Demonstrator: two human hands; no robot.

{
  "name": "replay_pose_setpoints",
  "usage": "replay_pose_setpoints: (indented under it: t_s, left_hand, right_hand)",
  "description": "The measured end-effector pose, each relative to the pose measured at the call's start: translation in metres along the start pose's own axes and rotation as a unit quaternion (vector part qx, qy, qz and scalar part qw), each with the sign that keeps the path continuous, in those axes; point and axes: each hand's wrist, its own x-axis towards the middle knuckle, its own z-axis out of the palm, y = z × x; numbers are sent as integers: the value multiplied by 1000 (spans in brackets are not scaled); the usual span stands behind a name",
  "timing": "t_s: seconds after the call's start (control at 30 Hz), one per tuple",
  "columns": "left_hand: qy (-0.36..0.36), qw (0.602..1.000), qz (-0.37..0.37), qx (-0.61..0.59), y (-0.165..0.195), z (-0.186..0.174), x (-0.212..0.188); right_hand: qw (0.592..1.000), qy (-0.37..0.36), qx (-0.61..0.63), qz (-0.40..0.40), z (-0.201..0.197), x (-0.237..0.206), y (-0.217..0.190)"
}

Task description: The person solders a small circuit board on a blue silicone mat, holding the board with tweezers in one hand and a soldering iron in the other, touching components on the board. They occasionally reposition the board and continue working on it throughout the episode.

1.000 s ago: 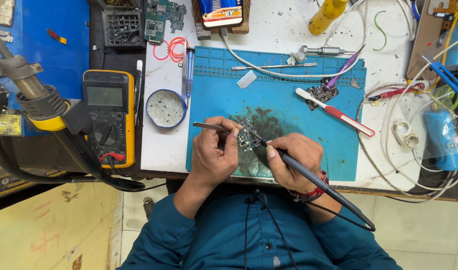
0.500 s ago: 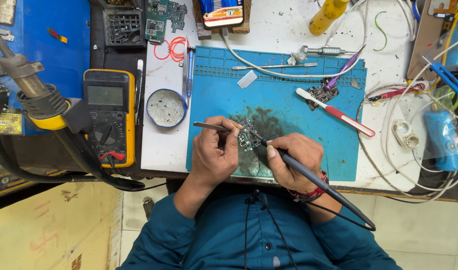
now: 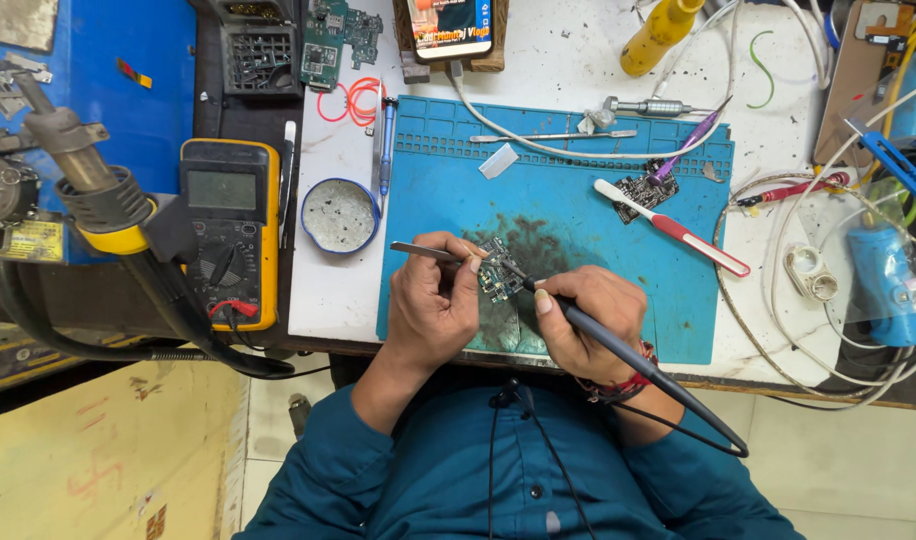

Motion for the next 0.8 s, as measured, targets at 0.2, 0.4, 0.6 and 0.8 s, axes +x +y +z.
replay_pose_setpoints:
  t_s: [0.2, 0.4, 0.6, 0.8]
  left_hand:
    - [2, 1000, 5, 5, -1, 0, 2]
    - [2, 1000, 9, 7, -3, 0, 2]
    - [-2, 1000, 8, 4, -4, 1, 0]
    - [-3, 1000, 5, 3, -3, 1, 0]
  right_hand:
    - [1000, 0, -1, 0, 1, 0, 0]
    - [1000, 3, 3, -4, 1, -1, 1]
    - [1000, 2, -1, 3, 0, -2, 1]
    - [1000, -2, -1, -1, 0, -2, 0]
